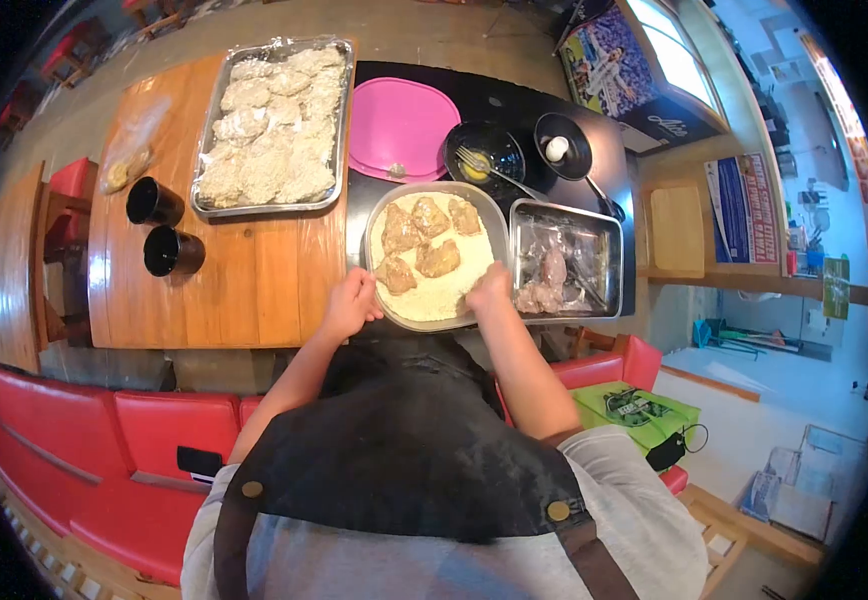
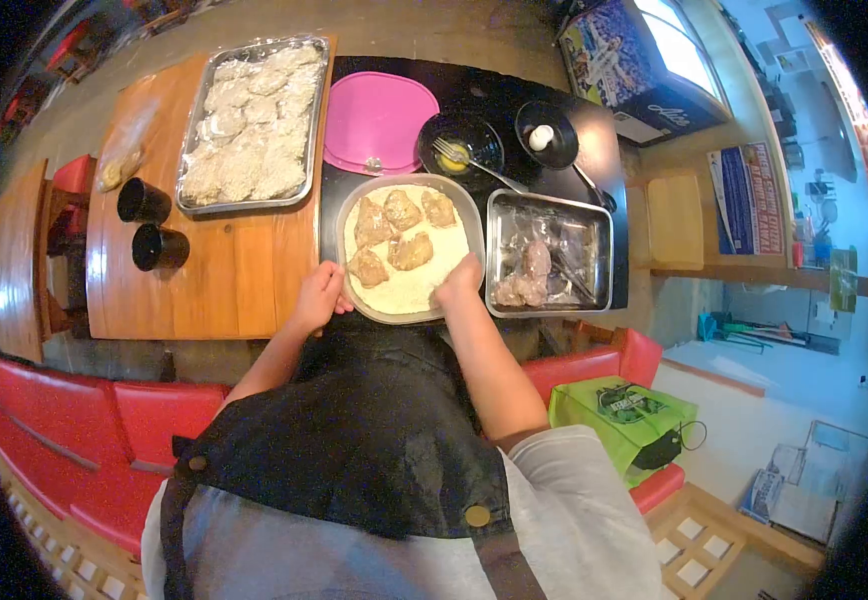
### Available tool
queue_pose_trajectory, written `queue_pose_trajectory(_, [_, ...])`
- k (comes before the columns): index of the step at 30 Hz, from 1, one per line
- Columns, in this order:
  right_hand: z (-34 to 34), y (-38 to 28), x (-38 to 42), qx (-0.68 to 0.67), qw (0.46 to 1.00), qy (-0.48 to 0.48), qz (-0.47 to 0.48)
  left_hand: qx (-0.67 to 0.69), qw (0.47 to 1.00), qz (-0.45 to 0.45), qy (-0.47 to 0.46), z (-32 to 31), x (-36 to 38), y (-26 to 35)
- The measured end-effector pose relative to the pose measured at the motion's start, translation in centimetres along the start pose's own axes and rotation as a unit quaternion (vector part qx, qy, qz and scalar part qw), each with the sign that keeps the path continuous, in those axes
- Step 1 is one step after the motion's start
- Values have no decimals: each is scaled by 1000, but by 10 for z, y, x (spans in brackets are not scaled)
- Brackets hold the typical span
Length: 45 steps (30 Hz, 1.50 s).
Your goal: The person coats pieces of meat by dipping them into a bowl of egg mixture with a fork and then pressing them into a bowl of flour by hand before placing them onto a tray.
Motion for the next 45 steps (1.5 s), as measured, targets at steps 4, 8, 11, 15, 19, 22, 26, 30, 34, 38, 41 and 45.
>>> queue_pose_trajectory(4, [-3,-25,17,156,985,42,59,17,998,26,-48,-8,4,-8])
queue_pose_trajectory(8, [13,6,23,10,997,35,70,37,996,48,-69,-6,-6,-15])
queue_pose_trajectory(11, [-5,16,25,-53,997,-3,55,38,996,-76,7,6,-24,-6])
queue_pose_trajectory(15, [-6,20,2,-116,992,1,43,-67,981,-173,50,26,-38,28])
queue_pose_trajectory(19, [1,16,-9,-131,990,10,46,-174,959,-210,72,27,-33,34])
queue_pose_trajectory(22, [1,11,-15,-132,990,10,42,-164,960,-209,85,27,-27,38])
queue_pose_trajectory(26, [-9,-5,-21,-113,992,11,53,-150,960,-215,93,26,-27,33])
queue_pose_trajectory(30, [-29,-23,-30,-85,993,23,80,-180,952,-221,107,26,-26,33])
queue_pose_trajectory(34, [-32,-43,0,148,978,53,136,-197,949,-219,109,24,-27,33])
queue_pose_trajectory(38, [13,-6,-9,75,992,43,87,-212,949,-206,110,24,-25,38])
queue_pose_trajectory(41, [23,19,-2,171,975,129,58,-210,950,-202,112,23,-21,41])
queue_pose_trajectory(45, [26,25,-7,237,969,71,-7,-286,930,-166,162,19,-27,34])
Point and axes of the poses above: each hand's wrist, its own x-axis away from the middle knuckle, its own z-axis out of the back of the hand, y = z × x, the point moved 4 cm from there along -x, towards the middle knuckle, and after that the axes turned 13 degrees about z, right-handed, at the moved point
